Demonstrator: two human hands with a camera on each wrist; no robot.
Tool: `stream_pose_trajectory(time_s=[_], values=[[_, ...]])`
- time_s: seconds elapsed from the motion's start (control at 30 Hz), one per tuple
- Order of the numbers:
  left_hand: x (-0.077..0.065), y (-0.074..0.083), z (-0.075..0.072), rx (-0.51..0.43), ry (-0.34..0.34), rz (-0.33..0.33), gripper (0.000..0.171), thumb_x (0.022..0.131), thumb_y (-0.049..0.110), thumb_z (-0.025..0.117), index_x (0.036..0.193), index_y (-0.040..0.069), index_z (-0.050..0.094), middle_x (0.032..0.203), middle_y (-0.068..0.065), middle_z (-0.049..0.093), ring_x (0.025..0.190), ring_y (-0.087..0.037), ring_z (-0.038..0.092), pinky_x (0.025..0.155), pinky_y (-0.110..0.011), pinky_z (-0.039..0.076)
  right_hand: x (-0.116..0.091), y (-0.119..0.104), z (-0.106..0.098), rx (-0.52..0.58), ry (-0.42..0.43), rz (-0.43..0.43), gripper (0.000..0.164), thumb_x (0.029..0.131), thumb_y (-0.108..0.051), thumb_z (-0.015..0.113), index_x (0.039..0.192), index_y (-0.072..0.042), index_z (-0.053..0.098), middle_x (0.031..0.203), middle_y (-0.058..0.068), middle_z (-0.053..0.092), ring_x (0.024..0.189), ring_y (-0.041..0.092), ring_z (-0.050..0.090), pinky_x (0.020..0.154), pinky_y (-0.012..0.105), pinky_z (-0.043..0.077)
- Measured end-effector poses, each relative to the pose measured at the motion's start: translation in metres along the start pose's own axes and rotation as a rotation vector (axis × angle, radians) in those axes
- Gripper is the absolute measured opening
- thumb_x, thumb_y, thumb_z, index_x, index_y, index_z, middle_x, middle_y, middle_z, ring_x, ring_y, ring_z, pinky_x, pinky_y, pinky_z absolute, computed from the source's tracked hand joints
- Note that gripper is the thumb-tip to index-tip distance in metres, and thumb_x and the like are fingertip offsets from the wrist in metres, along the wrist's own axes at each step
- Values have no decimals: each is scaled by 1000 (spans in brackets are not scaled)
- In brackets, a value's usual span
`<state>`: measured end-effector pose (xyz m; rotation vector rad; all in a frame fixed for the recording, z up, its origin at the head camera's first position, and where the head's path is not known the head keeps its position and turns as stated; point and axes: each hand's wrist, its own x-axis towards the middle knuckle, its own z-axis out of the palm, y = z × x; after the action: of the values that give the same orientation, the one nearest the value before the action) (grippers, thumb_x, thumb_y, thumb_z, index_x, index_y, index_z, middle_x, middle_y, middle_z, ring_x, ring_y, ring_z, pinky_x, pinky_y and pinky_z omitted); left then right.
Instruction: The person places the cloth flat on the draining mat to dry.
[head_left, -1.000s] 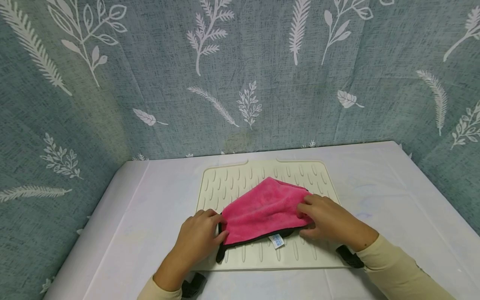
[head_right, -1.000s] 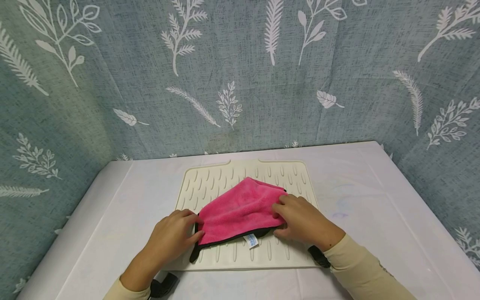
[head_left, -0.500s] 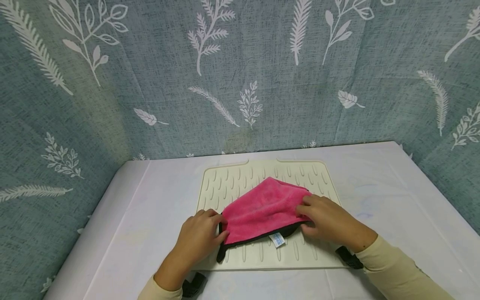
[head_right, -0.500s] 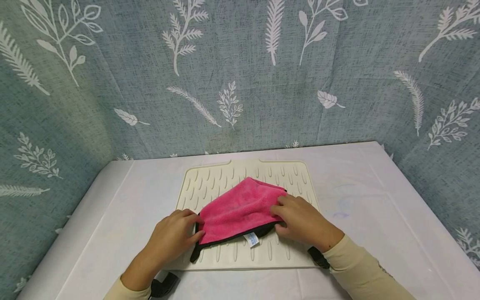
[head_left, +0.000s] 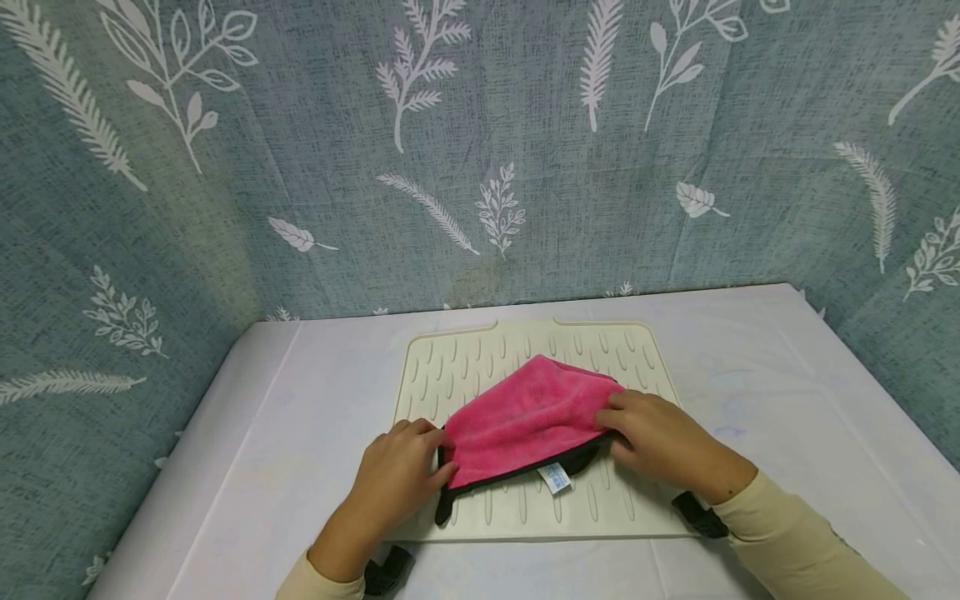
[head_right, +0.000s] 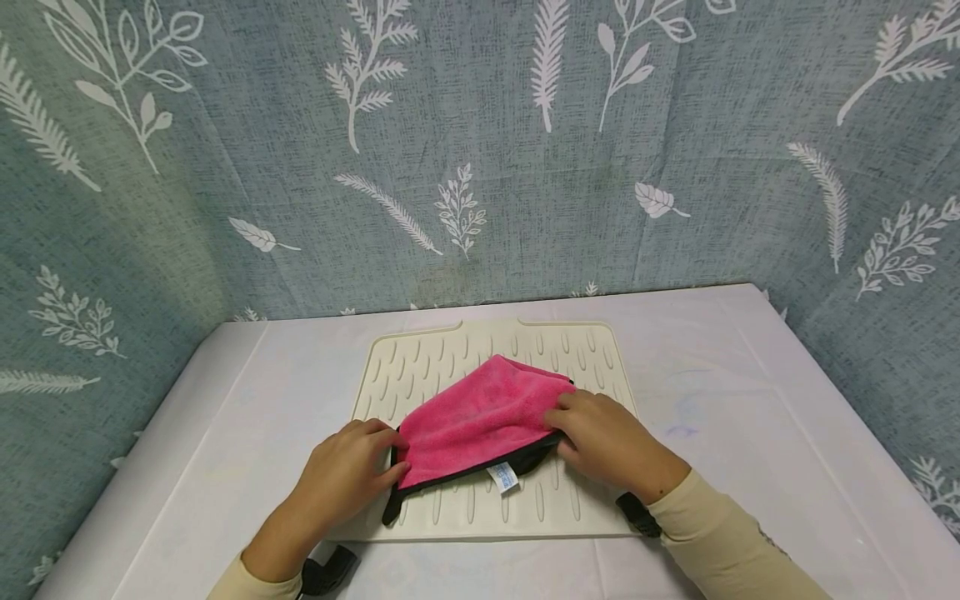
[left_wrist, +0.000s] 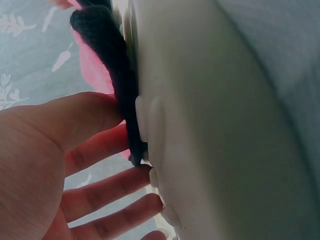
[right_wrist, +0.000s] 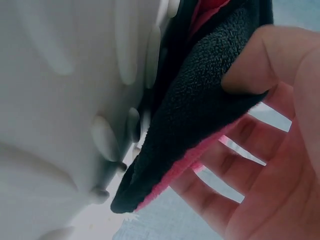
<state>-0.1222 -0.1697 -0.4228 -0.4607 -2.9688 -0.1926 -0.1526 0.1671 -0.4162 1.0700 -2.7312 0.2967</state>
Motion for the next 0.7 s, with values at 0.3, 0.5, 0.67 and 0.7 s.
stream_pose_trajectory(time_s=[0.3,0.5,0.67,0.7], values=[[0,-1,1,-9,12,8,17,78,31,83,90,21,76,93,2,69,85,-17,61,66,-34,51,-1,3,-7,38,-71,65,17,79,-6,70,93,-16,70,88,-3,56,77,10,51,70,32,48],[0,-1,1,-7,7,5,18,78,32,84,90,21,76,94,2,69,85,-17,61,66,-34,51,-1,6,-13,81,-155,123,22,78,-5,71,97,-16,70,97,0,59,87,13,55,76,35,50],[1,-1,1,-10,1,-3,18,78,32,83,91,21,76,94,1,70,86,-17,61,66,-34,52,-2,8,-14,119,-173,132,22,76,-3,69,93,-17,65,90,-3,54,81,12,49,71,31,45],[1,-1,1,-10,-1,-6,19,78,32,83,91,21,76,94,1,70,86,-17,61,67,-34,52,-3,8,-14,125,-174,126,22,76,-2,69,92,-17,64,88,-4,53,79,11,48,70,31,44]])
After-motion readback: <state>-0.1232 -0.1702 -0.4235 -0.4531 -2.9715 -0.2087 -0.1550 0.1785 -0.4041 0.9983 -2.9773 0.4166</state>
